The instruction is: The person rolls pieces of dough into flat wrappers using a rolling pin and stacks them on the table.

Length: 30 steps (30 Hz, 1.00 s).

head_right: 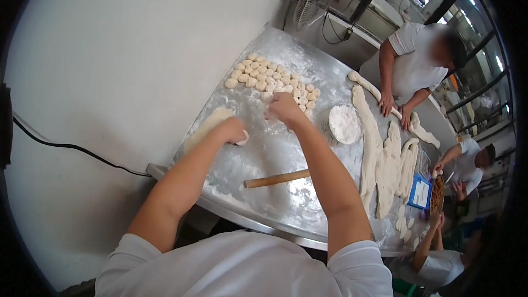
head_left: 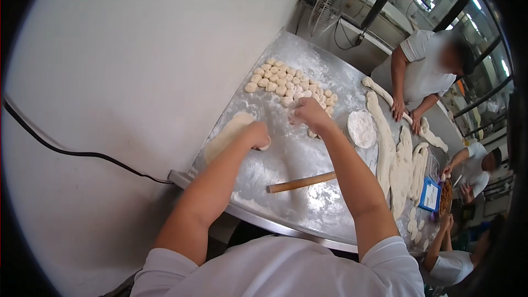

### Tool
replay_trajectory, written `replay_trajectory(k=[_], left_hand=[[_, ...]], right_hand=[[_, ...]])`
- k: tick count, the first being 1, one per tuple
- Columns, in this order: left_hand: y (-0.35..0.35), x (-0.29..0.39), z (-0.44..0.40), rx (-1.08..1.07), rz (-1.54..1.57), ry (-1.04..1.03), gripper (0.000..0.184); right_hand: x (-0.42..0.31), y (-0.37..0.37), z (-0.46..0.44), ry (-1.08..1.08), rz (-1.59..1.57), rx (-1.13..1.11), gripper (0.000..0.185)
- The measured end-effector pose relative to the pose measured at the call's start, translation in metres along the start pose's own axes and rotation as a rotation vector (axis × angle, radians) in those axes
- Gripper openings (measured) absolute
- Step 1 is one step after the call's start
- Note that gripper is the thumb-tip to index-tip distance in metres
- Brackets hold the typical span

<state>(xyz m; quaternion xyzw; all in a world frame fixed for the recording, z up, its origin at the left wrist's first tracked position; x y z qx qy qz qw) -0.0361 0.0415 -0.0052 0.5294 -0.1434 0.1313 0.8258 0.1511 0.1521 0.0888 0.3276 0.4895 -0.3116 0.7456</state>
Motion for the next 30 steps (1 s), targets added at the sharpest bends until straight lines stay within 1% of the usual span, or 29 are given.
replay_trajectory(k=[3, 5, 7, 8, 10, 12, 14, 15, 16, 18, 19, 21, 24, 27, 30], left_hand=[[0.028, 0.004, 0.022, 0.025, 0.209, 0.160, 0.028], [0.025, -0.001, 0.021, 0.087, 0.162, 0.140, 0.028], [0.028, -0.004, 0.023, 0.140, 0.139, 0.140, 0.028], [0.032, -0.002, 0.028, 0.159, 0.143, 0.149, 0.029], [0.036, -0.003, 0.028, 0.172, 0.120, 0.125, 0.029], [0.034, -0.007, 0.026, 0.148, 0.077, 0.073, 0.030], [0.049, 0.005, 0.040, 0.003, 0.200, 0.173, 0.030], [0.055, 0.009, 0.043, -0.066, 0.261, 0.221, 0.031], [0.053, 0.009, 0.041, -0.007, 0.228, 0.175, 0.030], [0.045, 0.004, 0.038, 0.114, 0.164, 0.090, 0.030], [0.042, 0.004, 0.039, 0.134, 0.181, 0.098, 0.029], [0.039, 0.004, 0.037, 0.178, 0.214, 0.109, 0.029], [0.034, -0.003, 0.029, 0.149, 0.131, 0.140, 0.026], [0.034, -0.008, 0.027, 0.146, 0.130, 0.093, 0.026], [0.038, -0.006, 0.034, 0.153, 0.275, 0.127, 0.029]], right_hand=[[-0.023, -0.005, 0.030, 0.080, 0.019, 0.200, 0.008], [-0.032, -0.013, 0.037, 0.126, 0.018, 0.330, 0.021], [-0.017, -0.017, 0.036, 0.287, 0.198, 0.427, 0.034], [0.016, -0.020, 0.026, 0.420, 0.380, 0.457, 0.039], [0.037, -0.018, 0.034, 0.520, 0.588, 0.472, 0.050], [0.052, 0.002, 0.059, 0.448, 0.636, 0.431, 0.061], [0.062, 0.015, 0.097, 0.101, 0.713, 0.107, 0.066], [0.060, 0.010, 0.121, 0.034, 0.768, -0.018, 0.066], [0.063, 0.003, 0.145, -0.032, 0.819, -0.145, 0.067], [0.119, -0.006, 0.169, 0.373, 0.889, -0.405, 0.061], [0.117, -0.016, 0.167, 0.410, 0.932, -0.442, 0.060], [0.113, -0.044, 0.158, 0.486, 1.019, -0.511, 0.059], [0.106, -0.052, 0.079, 0.419, 1.118, -0.383, 0.065], [0.092, -0.046, 0.055, 0.482, 1.154, -0.212, 0.065], [0.079, -0.051, 0.118, 0.472, 0.844, -0.270, 0.069]])
Point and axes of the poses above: each hand's wrist, its own z-axis away from the middle knuckle, its own y-axis out of the back of the hand, x = y × z, the point moved 1 cm from there along -z, towards the middle knuckle, and after that the axes turned 2 degrees about -z, right-handed, at the moved point
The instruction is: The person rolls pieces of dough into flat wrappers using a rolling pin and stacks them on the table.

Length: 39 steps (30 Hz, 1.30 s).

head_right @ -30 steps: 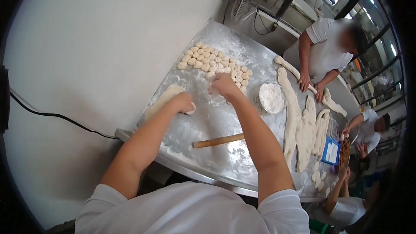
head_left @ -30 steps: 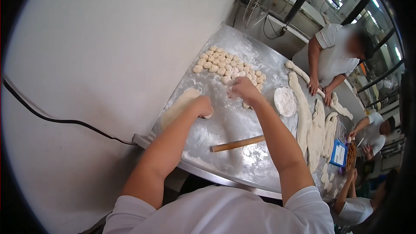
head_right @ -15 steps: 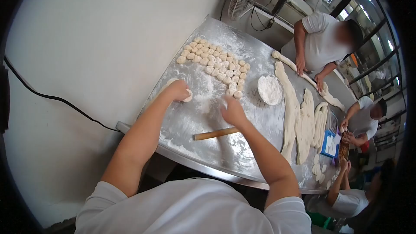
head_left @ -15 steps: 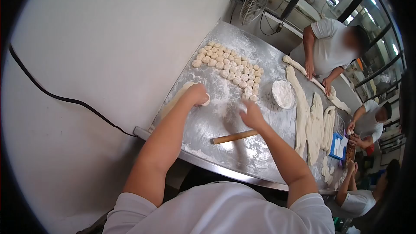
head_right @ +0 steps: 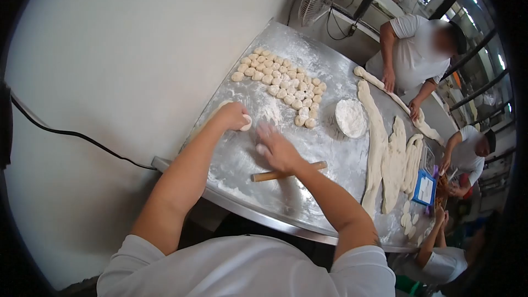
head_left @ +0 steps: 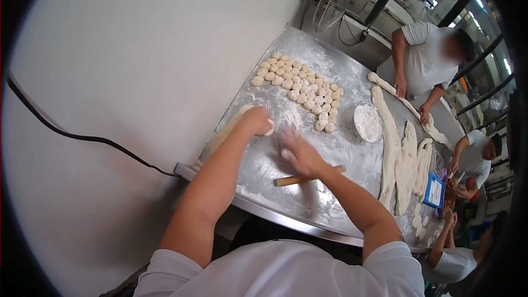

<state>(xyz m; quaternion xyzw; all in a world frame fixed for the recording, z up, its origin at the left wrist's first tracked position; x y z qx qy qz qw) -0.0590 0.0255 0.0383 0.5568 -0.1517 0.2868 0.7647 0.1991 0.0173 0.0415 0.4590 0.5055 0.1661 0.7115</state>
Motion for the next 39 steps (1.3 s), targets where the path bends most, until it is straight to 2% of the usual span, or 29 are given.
replay_trajectory(k=[1, 3, 6, 9, 12, 15, 18, 20, 22, 24, 26, 29, 32, 33, 35, 36, 38, 39], left_hand=[[-0.002, 0.001, 0.002, -0.036, 0.040, -0.011, 0.027], [-0.011, 0.007, 0.007, -0.108, 0.121, -0.033, 0.024], [-0.056, 0.009, -0.007, -0.181, 0.092, -0.218, 0.027], [-0.066, 0.041, -0.005, -0.058, 0.152, -0.174, 0.027], [-0.083, 0.043, -0.027, 0.375, -0.001, -0.202, 0.029], [-0.080, 0.023, -0.027, 0.206, -0.014, -0.186, 0.032], [-0.074, 0.028, 0.002, -0.205, -0.161, -0.123, 0.025], [-0.086, 0.027, 0.025, -0.410, -0.218, -0.230, 0.027], [-0.095, 0.028, 0.037, -0.545, -0.272, -0.245, 0.029], [-0.099, 0.039, 0.034, -0.603, -0.338, -0.177, 0.031], [-0.089, 0.044, 0.039, -0.462, -0.325, -0.193, 0.034], [-0.086, 0.032, 0.040, -0.276, -0.261, -0.202, 0.037], [-0.092, 0.018, 0.036, -0.163, -0.237, -0.263, 0.038], [-0.094, 0.016, 0.035, -0.135, -0.235, -0.294, 0.038], [-0.081, 0.024, 0.038, -0.344, -0.089, -0.235, 0.036], [-0.075, 0.026, 0.038, -0.450, -0.016, -0.204, 0.035], [-0.094, 0.007, 0.021, -0.500, -0.050, -0.310, 0.033], [-0.094, 0.008, 0.024, -0.549, -0.058, -0.291, 0.033]], right_hand=[[-0.001, -0.006, 0.024, 0.012, -0.045, -0.043, 0.073], [-0.010, -0.004, 0.077, 0.033, 0.072, -0.073, 0.075], [0.001, -0.011, 0.125, -0.086, 0.243, -0.105, 0.074], [-0.001, -0.015, 0.125, -0.113, 0.262, -0.060, 0.072], [0.005, -0.024, 0.125, -0.112, 0.233, 0.038, 0.065], [0.012, -0.037, 0.137, -0.140, 0.138, 0.096, 0.057], [0.005, -0.045, 0.145, -0.157, 0.149, 0.167, 0.053], [-0.002, -0.042, 0.131, -0.196, 0.229, 0.151, 0.057], [-0.004, -0.042, 0.102, -0.251, 0.318, 0.153, 0.062], [0.003, -0.042, 0.063, -0.331, 0.423, 0.189, 0.069], [0.002, -0.031, 0.027, -0.391, 0.398, 0.173, 0.076], [0.017, -0.029, -0.025, -0.374, 0.432, 0.344, 0.078], [0.020, -0.028, -0.036, -0.355, 0.403, 0.399, 0.077], [0.014, -0.028, -0.022, -0.376, 0.341, 0.346, 0.077], [-0.004, -0.036, 0.038, -0.412, 0.219, 0.240, 0.076], [-0.003, -0.048, 0.073, -0.396, 0.284, 0.162, 0.072], [-0.012, -0.045, 0.126, -0.353, 0.232, 0.008, 0.070], [-0.011, -0.043, 0.128, -0.328, 0.250, 0.014, 0.070]])
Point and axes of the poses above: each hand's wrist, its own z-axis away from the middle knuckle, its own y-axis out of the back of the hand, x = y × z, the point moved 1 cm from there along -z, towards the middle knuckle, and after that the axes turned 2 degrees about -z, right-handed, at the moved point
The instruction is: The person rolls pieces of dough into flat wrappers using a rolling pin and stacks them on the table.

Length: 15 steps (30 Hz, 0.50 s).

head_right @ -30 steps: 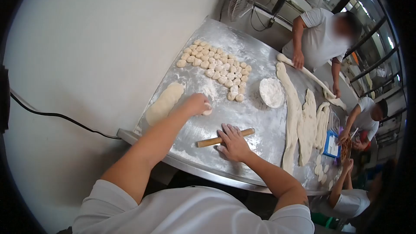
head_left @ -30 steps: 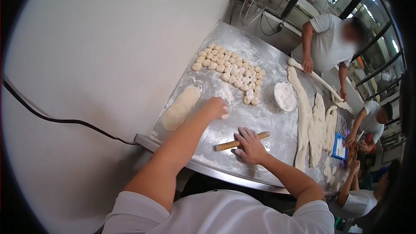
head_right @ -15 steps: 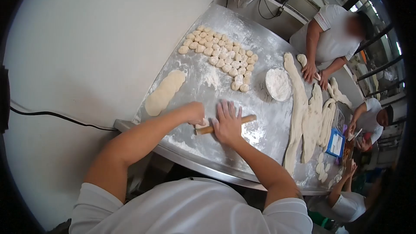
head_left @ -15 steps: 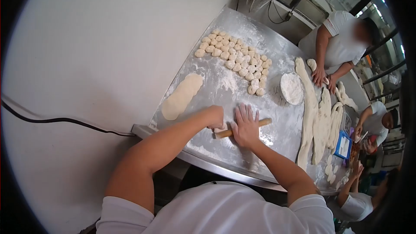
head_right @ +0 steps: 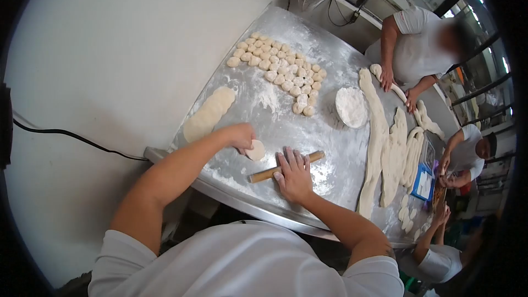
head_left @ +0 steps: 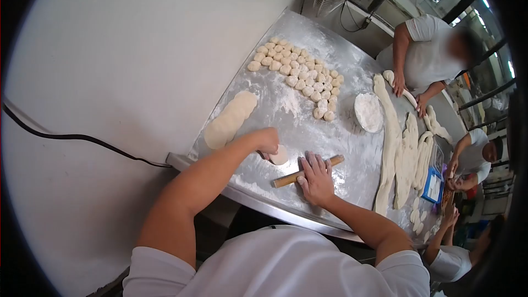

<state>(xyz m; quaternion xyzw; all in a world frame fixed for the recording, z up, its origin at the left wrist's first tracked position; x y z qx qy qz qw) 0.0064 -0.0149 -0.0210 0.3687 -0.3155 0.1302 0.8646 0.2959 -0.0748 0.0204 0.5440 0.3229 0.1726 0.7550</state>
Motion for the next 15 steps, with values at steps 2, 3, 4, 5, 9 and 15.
replay_trajectory(k=[2, 3, 4, 5, 9, 15], left_hand=[[-0.001, 0.005, 0.001, -0.117, 0.033, 0.095, 0.033], [0.004, 0.018, 0.009, -0.183, 0.062, 0.173, 0.034], [0.007, 0.028, 0.015, -0.053, -0.001, 0.170, 0.034], [0.009, 0.038, 0.023, 0.075, -0.066, 0.168, 0.035], [0.030, 0.065, 0.052, 0.226, -0.169, 0.282, 0.037], [0.017, 0.021, 0.021, 0.077, 0.097, 0.230, 0.041]], right_hand=[[0.001, -0.006, -0.014, -0.009, 0.037, 0.048, 0.071], [-0.007, -0.001, -0.046, -0.037, 0.062, 0.080, 0.072], [-0.015, 0.005, -0.081, -0.063, 0.086, 0.115, 0.073], [-0.022, 0.011, -0.112, -0.079, 0.060, 0.156, 0.077], [-0.029, 0.011, -0.183, -0.138, 0.020, 0.389, 0.078], [0.000, -0.015, -0.012, 0.015, 0.001, 0.162, 0.065]])
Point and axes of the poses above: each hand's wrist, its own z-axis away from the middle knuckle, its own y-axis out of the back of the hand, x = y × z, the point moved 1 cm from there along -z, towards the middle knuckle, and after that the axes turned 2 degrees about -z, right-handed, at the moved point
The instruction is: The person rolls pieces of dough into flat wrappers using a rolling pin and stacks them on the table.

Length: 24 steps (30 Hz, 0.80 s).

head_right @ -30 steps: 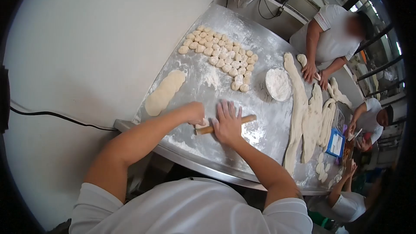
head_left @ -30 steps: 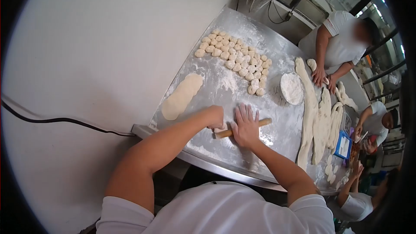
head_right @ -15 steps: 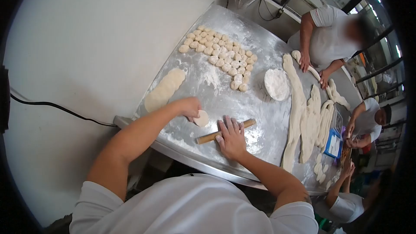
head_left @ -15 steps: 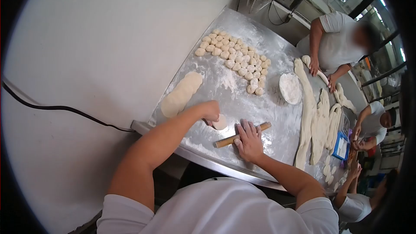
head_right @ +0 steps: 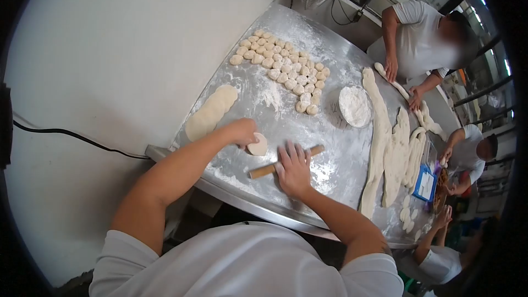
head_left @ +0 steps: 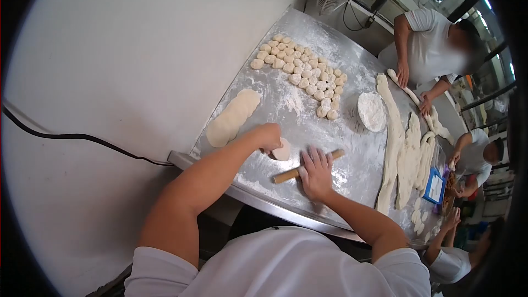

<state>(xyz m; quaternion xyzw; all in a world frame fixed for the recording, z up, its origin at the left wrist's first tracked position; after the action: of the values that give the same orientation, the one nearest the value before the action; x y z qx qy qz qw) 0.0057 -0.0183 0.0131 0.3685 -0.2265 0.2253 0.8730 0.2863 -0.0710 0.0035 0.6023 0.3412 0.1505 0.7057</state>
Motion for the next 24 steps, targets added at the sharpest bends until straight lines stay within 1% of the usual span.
replay_trajectory(k=[2, 3, 5, 6, 7, 9, 12, 14, 15, 16, 17, 18, 19, 20, 21, 22, 24], left_hand=[[-0.005, -0.008, -0.005, -0.068, -0.029, -0.025, 0.038], [-0.007, -0.011, -0.007, -0.103, -0.046, -0.038, 0.036], [-0.003, 0.001, -0.002, -0.074, -0.185, -0.052, 0.036], [-0.002, 0.005, 0.000, -0.058, -0.255, -0.054, 0.036], [-0.004, 0.003, 0.002, 0.048, -0.244, -0.061, 0.036], [-0.004, 0.003, 0.003, 0.272, -0.226, -0.085, 0.036], [0.000, -0.007, -0.001, 0.278, -0.247, -0.093, 0.035], [0.004, -0.004, 0.002, 0.234, -0.150, -0.128, 0.035], [0.006, -0.003, 0.003, 0.211, -0.101, -0.145, 0.034], [0.005, -0.005, -0.001, 0.110, -0.063, -0.078, 0.034], [0.003, -0.008, -0.008, 0.007, -0.023, -0.010, 0.034], [0.001, -0.009, -0.013, -0.097, 0.021, 0.060, 0.034], [0.005, -0.002, -0.005, -0.132, -0.035, 0.057, 0.033], [0.011, 0.006, 0.004, -0.168, -0.095, 0.053, 0.032], [0.016, 0.011, 0.011, -0.203, -0.159, 0.049, 0.032], [0.014, 0.012, 0.013, -0.104, -0.156, 0.011, 0.031], [0.008, 0.013, 0.017, 0.096, -0.148, -0.066, 0.031]], right_hand=[[0.004, 0.009, 0.019, 0.038, 0.026, -0.061, 0.066], [0.001, 0.010, 0.008, 0.008, 0.040, -0.057, 0.067], [-0.014, 0.013, -0.047, -0.049, 0.064, -0.055, 0.069], [-0.020, 0.010, -0.083, -0.081, 0.133, -0.044, 0.072], [-0.027, 0.009, -0.117, -0.107, 0.064, 0.021, 0.075], [-0.032, 0.000, -0.171, -0.110, 0.086, 0.182, 0.075], [-0.028, 0.000, -0.169, -0.084, -0.092, 0.273, 0.076], [-0.020, -0.005, -0.106, -0.114, -0.062, 0.204, 0.070], [-0.017, -0.003, -0.067, -0.087, -0.024, 0.097, 0.068], [-0.013, 0.001, -0.034, -0.062, 0.013, -0.017, 0.065], [-0.005, 0.004, -0.015, -0.022, 0.029, -0.026, 0.065], [0.003, 0.007, -0.001, 0.019, 0.044, -0.039, 0.064], [0.003, 0.010, 0.004, 0.057, 0.055, -0.054, 0.063], [0.004, 0.005, -0.007, 0.040, 0.070, -0.044, 0.064], [-0.004, 0.006, -0.038, 0.022, 0.083, -0.031, 0.064], [-0.012, 0.007, -0.071, 0.005, 0.095, -0.016, 0.064], [-0.025, 0.001, -0.137, -0.064, 0.065, 0.174, 0.061]])
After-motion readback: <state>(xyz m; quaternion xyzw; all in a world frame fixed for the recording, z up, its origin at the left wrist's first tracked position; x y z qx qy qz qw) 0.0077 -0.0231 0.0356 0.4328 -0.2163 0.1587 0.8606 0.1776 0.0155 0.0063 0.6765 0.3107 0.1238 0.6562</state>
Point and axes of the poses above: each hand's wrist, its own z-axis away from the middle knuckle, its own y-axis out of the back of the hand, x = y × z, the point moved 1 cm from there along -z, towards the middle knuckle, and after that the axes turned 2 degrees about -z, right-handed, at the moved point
